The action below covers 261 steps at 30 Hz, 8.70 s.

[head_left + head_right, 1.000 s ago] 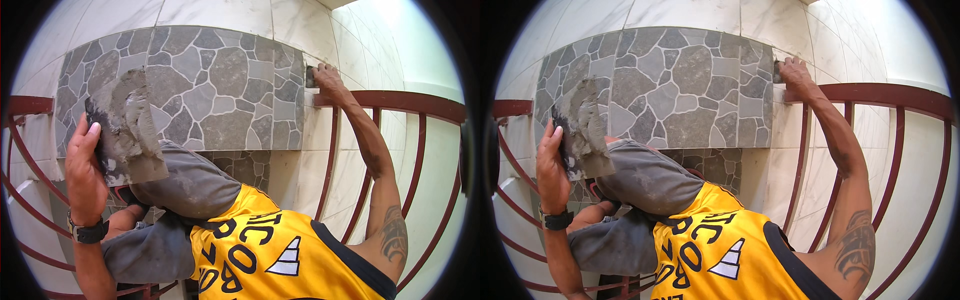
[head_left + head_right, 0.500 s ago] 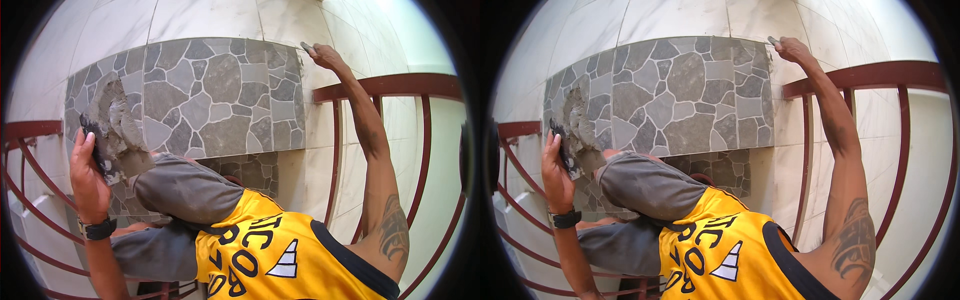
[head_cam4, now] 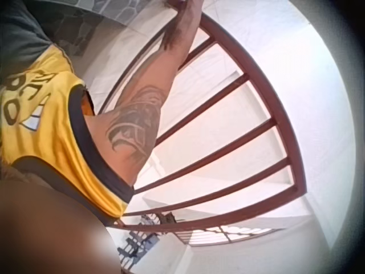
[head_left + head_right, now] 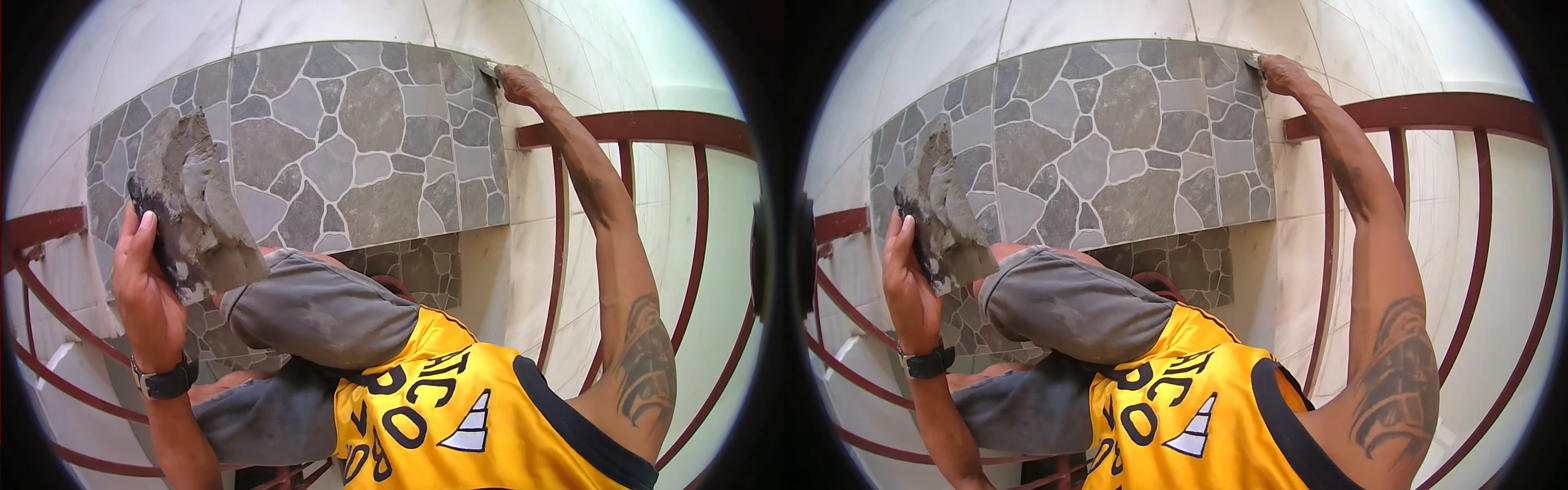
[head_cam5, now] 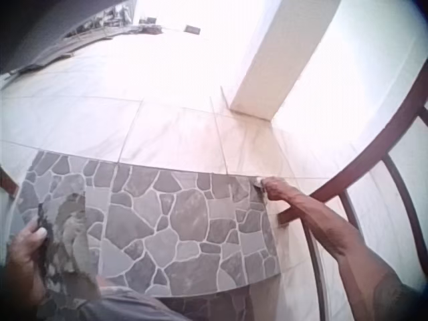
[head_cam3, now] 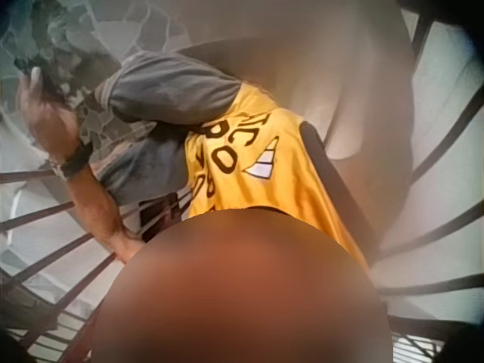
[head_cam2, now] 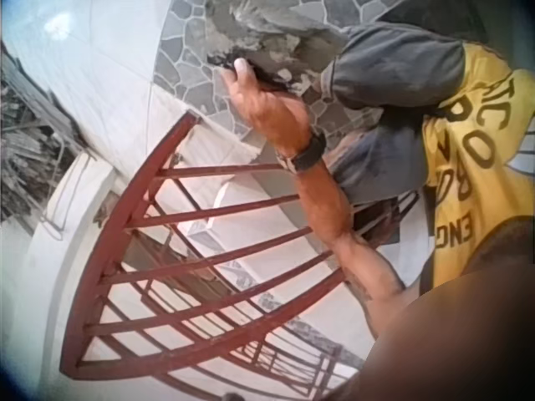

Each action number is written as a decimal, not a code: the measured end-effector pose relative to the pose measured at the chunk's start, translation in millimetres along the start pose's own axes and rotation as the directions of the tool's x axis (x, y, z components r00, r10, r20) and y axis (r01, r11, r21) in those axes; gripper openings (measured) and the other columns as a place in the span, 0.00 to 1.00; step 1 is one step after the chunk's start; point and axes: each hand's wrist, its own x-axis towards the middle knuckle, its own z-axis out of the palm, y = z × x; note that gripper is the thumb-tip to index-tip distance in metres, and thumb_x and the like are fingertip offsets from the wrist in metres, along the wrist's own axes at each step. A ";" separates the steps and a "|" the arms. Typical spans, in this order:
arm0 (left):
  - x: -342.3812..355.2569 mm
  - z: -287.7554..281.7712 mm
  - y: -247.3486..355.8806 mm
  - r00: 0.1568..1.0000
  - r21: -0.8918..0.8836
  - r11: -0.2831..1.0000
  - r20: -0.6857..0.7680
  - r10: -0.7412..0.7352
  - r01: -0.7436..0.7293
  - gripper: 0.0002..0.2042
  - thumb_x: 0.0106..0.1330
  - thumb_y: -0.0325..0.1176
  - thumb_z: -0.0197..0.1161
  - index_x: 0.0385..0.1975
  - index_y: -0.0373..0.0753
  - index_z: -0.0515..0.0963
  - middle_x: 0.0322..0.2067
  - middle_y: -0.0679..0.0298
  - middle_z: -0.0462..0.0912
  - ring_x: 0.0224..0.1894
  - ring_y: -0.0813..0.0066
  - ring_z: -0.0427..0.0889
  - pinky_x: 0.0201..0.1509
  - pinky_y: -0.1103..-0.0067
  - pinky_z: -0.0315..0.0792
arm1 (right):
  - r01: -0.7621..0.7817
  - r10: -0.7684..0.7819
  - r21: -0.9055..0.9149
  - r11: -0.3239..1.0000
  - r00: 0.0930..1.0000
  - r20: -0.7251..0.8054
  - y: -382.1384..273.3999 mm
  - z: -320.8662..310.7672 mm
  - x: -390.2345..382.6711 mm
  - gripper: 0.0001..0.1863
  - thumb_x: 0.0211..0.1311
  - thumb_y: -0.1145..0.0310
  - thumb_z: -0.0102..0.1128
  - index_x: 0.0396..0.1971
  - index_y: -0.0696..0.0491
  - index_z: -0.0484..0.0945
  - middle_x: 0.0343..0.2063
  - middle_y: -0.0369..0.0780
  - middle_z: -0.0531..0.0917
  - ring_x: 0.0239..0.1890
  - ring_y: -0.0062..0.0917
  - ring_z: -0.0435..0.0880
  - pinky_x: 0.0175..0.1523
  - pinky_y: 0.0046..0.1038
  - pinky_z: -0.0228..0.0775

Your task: The person is applying grey grout or sealant to the gaps between stone-patterned tiles on a set of indoor stairs using a putty knife.

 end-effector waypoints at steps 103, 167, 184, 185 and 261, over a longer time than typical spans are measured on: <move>103.2 42.6 -76.0 0.836 0.056 0.969 0.495 -0.236 0.240 0.28 0.70 0.33 0.49 0.66 0.31 0.52 0.56 0.58 0.70 0.56 0.71 0.72 0.59 0.73 0.68 | -0.632 0.631 0.028 0.775 0.775 0.030 -174.7 -5.5 -225.2 0.16 0.53 0.67 0.60 0.40 0.56 0.69 0.36 0.47 0.78 0.31 0.39 0.84 0.34 0.37 0.78; 96.9 56.1 -51.9 0.773 0.001 0.951 0.583 -0.250 0.308 0.23 0.69 0.31 0.50 0.62 0.30 0.59 0.51 0.60 0.74 0.50 0.75 0.75 0.55 0.77 0.70 | -0.683 0.604 0.273 0.677 0.728 0.324 -120.7 -12.6 -209.7 0.22 0.51 0.59 0.52 0.35 0.65 0.76 0.34 0.59 0.80 0.41 0.47 0.81 0.48 0.42 0.71; 94.1 53.0 -49.2 0.725 0.028 0.953 0.642 -0.247 0.301 0.20 0.70 0.31 0.48 0.60 0.31 0.63 0.51 0.61 0.75 0.49 0.76 0.76 0.54 0.78 0.71 | -0.509 0.416 0.237 0.827 0.839 0.351 -130.7 -30.7 -134.9 0.19 0.53 0.59 0.52 0.30 0.61 0.80 0.35 0.54 0.82 0.39 0.44 0.82 0.46 0.40 0.74; 93.3 52.0 -47.0 0.728 0.029 0.953 0.638 -0.249 0.301 0.20 0.70 0.31 0.48 0.60 0.31 0.63 0.51 0.61 0.75 0.49 0.76 0.76 0.54 0.78 0.71 | -0.578 0.435 0.264 0.772 0.784 0.443 -123.4 -51.8 -131.3 0.18 0.52 0.60 0.52 0.30 0.62 0.80 0.34 0.54 0.82 0.39 0.44 0.82 0.46 0.40 0.74; 101.3 25.1 -55.1 0.819 0.056 0.967 0.521 -0.242 0.250 0.20 0.69 0.32 0.48 0.59 0.31 0.64 0.48 0.62 0.76 0.48 0.76 0.76 0.54 0.78 0.70 | -0.503 0.404 0.432 0.749 0.863 0.305 -79.7 -30.2 -42.4 0.18 0.46 0.62 0.52 0.11 0.62 0.77 0.11 0.49 0.77 0.17 0.34 0.80 0.25 0.34 0.72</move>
